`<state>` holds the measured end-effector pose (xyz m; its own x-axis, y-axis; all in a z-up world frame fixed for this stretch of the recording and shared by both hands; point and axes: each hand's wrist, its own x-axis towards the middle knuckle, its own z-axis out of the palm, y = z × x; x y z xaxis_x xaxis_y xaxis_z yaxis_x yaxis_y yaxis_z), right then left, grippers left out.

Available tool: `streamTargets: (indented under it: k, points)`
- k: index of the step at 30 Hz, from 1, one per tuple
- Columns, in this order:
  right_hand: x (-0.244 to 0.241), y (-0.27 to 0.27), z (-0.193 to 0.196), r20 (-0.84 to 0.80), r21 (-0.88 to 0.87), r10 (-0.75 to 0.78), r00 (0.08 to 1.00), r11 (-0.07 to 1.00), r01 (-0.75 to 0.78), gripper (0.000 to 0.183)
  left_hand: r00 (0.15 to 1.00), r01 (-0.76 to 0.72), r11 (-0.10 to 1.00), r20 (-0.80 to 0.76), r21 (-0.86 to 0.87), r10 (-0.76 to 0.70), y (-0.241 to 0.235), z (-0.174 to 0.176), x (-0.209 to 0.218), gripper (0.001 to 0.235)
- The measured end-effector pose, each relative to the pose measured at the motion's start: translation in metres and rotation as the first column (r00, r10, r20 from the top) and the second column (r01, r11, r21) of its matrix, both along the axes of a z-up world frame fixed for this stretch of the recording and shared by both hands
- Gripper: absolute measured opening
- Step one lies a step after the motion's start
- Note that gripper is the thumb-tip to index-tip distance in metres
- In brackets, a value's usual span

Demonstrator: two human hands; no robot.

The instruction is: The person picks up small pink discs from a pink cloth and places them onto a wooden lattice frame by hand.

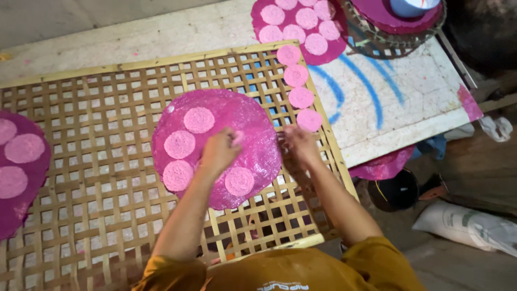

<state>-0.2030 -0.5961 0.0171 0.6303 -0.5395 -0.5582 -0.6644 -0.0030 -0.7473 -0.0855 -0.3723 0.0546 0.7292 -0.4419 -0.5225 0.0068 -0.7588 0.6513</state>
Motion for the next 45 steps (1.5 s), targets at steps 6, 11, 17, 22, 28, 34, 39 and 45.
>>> streamTargets:
  k: [6, 11, 17, 22, 28, 34, 39, 45]
  points:
    - [-0.022, 0.02, -0.023, 0.221, 0.676, -0.451, 0.865, 0.71, 0.198, 0.041, 0.981, 0.083, 0.963, 0.189, -0.256, -0.034, -0.031, -0.014, -0.026, 0.034]
    - [-0.053, -0.063, -0.064, 0.347, 0.173, -0.219, 0.912, 0.971, 0.167, 0.041, 0.597, -0.233, 0.971, 0.796, 0.058, 0.096, 0.052, -0.067, 0.068, 0.062]
    - [-0.066, -0.082, -0.078, 0.273, -0.6, 0.082, 0.959, 0.793, 0.103, 0.034, 0.806, -0.212, 0.973, 0.58, 0.094, 0.119, 0.063, -0.102, 0.111, 0.048]
    - [-0.064, -0.052, -0.041, 0.213, -0.962, 0.233, 0.949, 0.221, 0.161, 0.045, 0.857, -0.209, 0.976, 0.472, -0.053, 0.209, 0.038, -0.057, 0.09, 0.026]
    - [-0.069, 0.017, -0.004, 0.392, 0.631, -0.414, 0.822, 0.771, 0.087, 0.045, 0.992, 0.047, 0.996, 0.114, 0.081, -0.056, -0.053, 0.019, -0.035, 0.032]
    - [-0.109, -0.012, -0.018, 0.245, 0.279, -0.357, 0.901, 0.916, 0.287, 0.035, 0.891, 0.447, 0.882, 0.165, -0.151, -0.423, -0.084, 0.044, -0.105, 0.05]
    - [-0.144, -0.047, -0.06, 0.411, -0.279, -0.071, 0.909, 0.939, 0.2, 0.029, 0.834, 0.484, 0.874, 0.273, 0.052, -0.479, -0.037, 0.024, -0.086, 0.048]
    - [-0.151, -0.056, -0.058, 0.32, -0.411, -0.088, 0.943, 0.884, 0.222, 0.03, 0.814, 0.396, 0.897, 0.376, 0.197, -0.442, 0.029, 0.0, -0.083, 0.056]
